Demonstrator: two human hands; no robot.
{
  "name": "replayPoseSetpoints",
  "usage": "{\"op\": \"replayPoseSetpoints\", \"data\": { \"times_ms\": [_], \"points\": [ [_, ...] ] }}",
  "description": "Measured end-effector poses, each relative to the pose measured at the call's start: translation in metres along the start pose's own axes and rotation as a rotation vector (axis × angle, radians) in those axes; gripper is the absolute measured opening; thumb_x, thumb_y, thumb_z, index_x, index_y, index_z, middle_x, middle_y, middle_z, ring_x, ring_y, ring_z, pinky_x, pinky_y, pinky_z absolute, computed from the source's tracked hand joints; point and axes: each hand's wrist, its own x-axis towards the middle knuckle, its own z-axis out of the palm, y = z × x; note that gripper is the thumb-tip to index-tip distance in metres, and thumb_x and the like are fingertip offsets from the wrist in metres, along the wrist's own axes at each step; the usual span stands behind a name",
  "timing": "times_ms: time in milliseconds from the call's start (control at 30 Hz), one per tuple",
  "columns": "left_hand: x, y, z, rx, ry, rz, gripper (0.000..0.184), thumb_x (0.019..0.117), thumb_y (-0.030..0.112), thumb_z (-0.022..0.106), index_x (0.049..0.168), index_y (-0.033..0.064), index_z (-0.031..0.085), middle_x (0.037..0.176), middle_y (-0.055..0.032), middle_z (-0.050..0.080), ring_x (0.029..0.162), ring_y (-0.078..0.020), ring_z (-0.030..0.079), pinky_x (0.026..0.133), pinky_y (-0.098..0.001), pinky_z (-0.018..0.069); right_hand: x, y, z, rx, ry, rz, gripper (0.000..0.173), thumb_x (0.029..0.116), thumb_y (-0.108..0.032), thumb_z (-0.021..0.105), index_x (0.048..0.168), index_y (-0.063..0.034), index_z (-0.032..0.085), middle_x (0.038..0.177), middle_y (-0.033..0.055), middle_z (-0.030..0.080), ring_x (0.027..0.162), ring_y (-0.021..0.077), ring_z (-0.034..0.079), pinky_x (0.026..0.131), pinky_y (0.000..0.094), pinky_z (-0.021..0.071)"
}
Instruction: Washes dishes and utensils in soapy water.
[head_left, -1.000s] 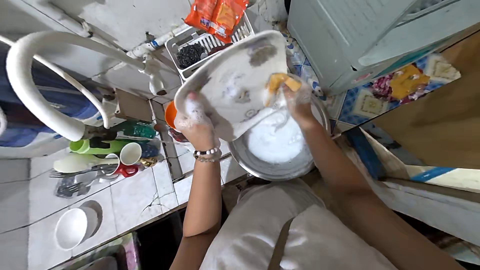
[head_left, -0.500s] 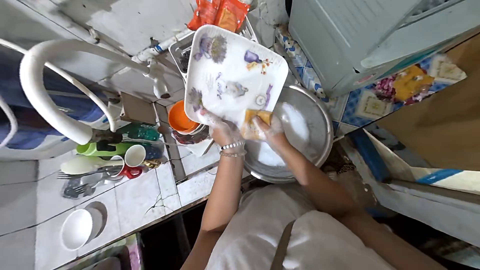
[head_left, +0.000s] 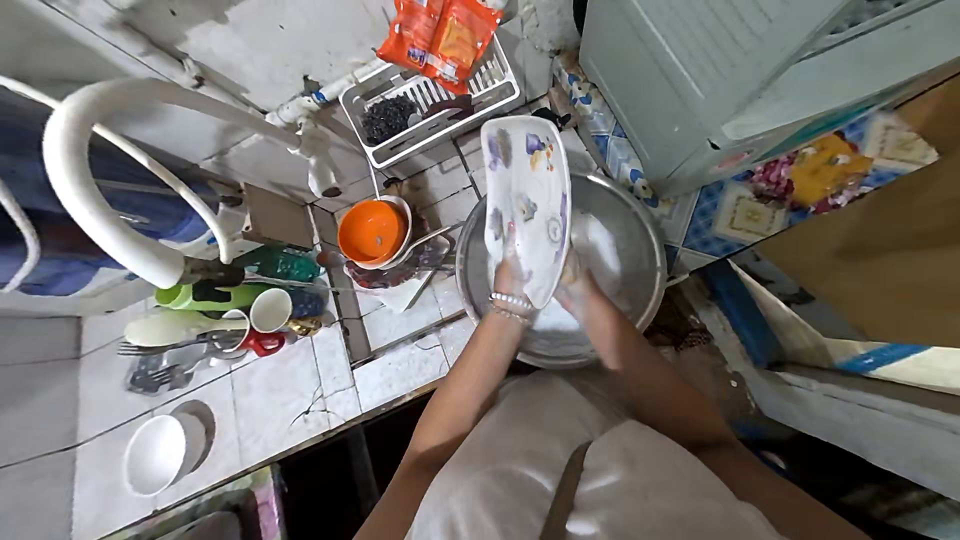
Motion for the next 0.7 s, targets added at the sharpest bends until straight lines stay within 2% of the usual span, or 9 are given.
{"op": "replayPoseSetpoints", "data": {
  "times_ms": [67, 133, 200, 300, 433, 500, 567, 633, 700],
  "points": [
    [0.008, -0.005, -0.004, 0.142, -0.062, -0.033, 0.048, 0.1123, 0.040, 0.032, 0.126, 0.0031, 0.059, 0.100, -0.0115, 0.063, 0.083, -0.0163, 0.059, 0.074, -0.0331, 0.0516, -0.002, 0.008, 0.007, -0.110, 0.034, 0.003, 0.040, 0.1123, -0.014, 0.033, 0.149, -0.0024, 0.042, 0.130, 0.0102, 0.059, 0.113, 0.0090, 0.059, 0.098, 0.0270, 0.0494],
    [0.000, 0.002, -0.008, 0.286, -0.151, -0.048, 0.035, 0.1137, 0.024, 0.030, 0.122, 0.0012, 0.055, 0.090, -0.0063, 0.055, 0.074, -0.0098, 0.053, 0.067, -0.0248, 0.0484, 0.008, 0.019, 0.007, -0.104, 0.071, 0.034, 0.035, 0.1124, -0.011, 0.030, 0.139, 0.0022, 0.047, 0.115, 0.0111, 0.059, 0.100, 0.0095, 0.059, 0.089, 0.0255, 0.0506],
    [-0.008, 0.010, -0.009, 0.238, -0.227, -0.062, 0.033, 0.1135, 0.025, 0.032, 0.114, 0.0040, 0.057, 0.084, -0.0029, 0.055, 0.070, -0.0073, 0.053, 0.066, -0.0221, 0.0477, 0.019, 0.021, 0.009, -0.001, 0.114, 0.004, 0.037, 0.1138, -0.021, 0.024, 0.126, -0.0017, 0.053, 0.095, 0.0041, 0.059, 0.084, 0.0046, 0.059, 0.076, 0.0218, 0.0512],
    [-0.018, 0.010, -0.008, 0.062, -0.309, -0.100, 0.039, 0.1125, 0.035, 0.033, 0.093, 0.0121, 0.059, 0.065, 0.0031, 0.052, 0.054, -0.0037, 0.050, 0.049, -0.0184, 0.0440, 0.032, 0.003, 0.017, 0.077, 0.171, -0.045, 0.039, 0.1140, -0.032, 0.023, 0.126, -0.0087, 0.052, 0.100, 0.0007, 0.060, 0.090, 0.0023, 0.060, 0.078, 0.0214, 0.0526],
    [-0.024, 0.007, -0.008, -0.021, -0.350, -0.167, 0.041, 0.1136, 0.030, 0.029, 0.089, 0.0104, 0.055, 0.063, 0.0024, 0.052, 0.051, -0.0023, 0.051, 0.046, -0.0156, 0.0437, 0.045, -0.032, 0.029, 0.017, 0.320, -0.035, 0.067, 0.1103, -0.055, 0.018, 0.152, -0.0078, 0.040, 0.146, 0.0153, 0.051, 0.127, 0.0230, 0.054, 0.103, 0.0430, 0.0458],
    [-0.017, 0.001, -0.011, -0.029, -0.297, -0.183, 0.044, 0.1134, 0.033, 0.029, 0.088, 0.0090, 0.056, 0.062, 0.0005, 0.053, 0.051, -0.0051, 0.052, 0.047, -0.0186, 0.0447, 0.043, -0.054, 0.034, -0.013, 0.284, -0.085, 0.077, 0.1072, -0.062, 0.011, 0.156, -0.0077, 0.035, 0.155, 0.0166, 0.045, 0.136, 0.0258, 0.050, 0.108, 0.0460, 0.0433],
    [-0.014, 0.000, -0.014, 0.057, -0.236, -0.111, 0.042, 0.1135, 0.031, 0.030, 0.092, 0.0075, 0.057, 0.062, 0.0012, 0.051, 0.050, -0.0047, 0.049, 0.047, -0.0192, 0.0440, 0.026, -0.061, 0.044, -0.045, 0.170, -0.151, 0.071, 0.1059, -0.055, 0.020, 0.157, -0.0070, 0.031, 0.154, 0.0164, 0.045, 0.133, 0.0243, 0.052, 0.105, 0.0450, 0.0469],
    [-0.017, 0.009, -0.020, 0.135, -0.258, -0.027, 0.034, 0.1131, 0.020, 0.031, 0.113, 0.0014, 0.059, 0.075, -0.0008, 0.053, 0.061, -0.0051, 0.050, 0.058, -0.0206, 0.0460, 0.004, -0.039, 0.050, -0.161, 0.009, -0.213, 0.062, 0.1029, -0.036, 0.035, 0.158, -0.0086, 0.027, 0.147, 0.0152, 0.048, 0.123, 0.0204, 0.056, 0.096, 0.0419, 0.0523],
    [-0.015, 0.012, -0.025, -0.002, -0.180, 0.023, 0.021, 0.1077, 0.001, 0.037, 0.106, -0.0059, 0.057, 0.074, -0.0041, 0.057, 0.061, -0.0045, 0.053, 0.058, -0.0183, 0.0484, -0.011, -0.005, 0.050, -0.356, -0.111, -0.260, 0.070, 0.1008, -0.024, 0.049, 0.162, -0.0090, 0.019, 0.152, 0.0197, 0.045, 0.128, 0.0246, 0.054, 0.100, 0.0452, 0.0500]
  ]
}}
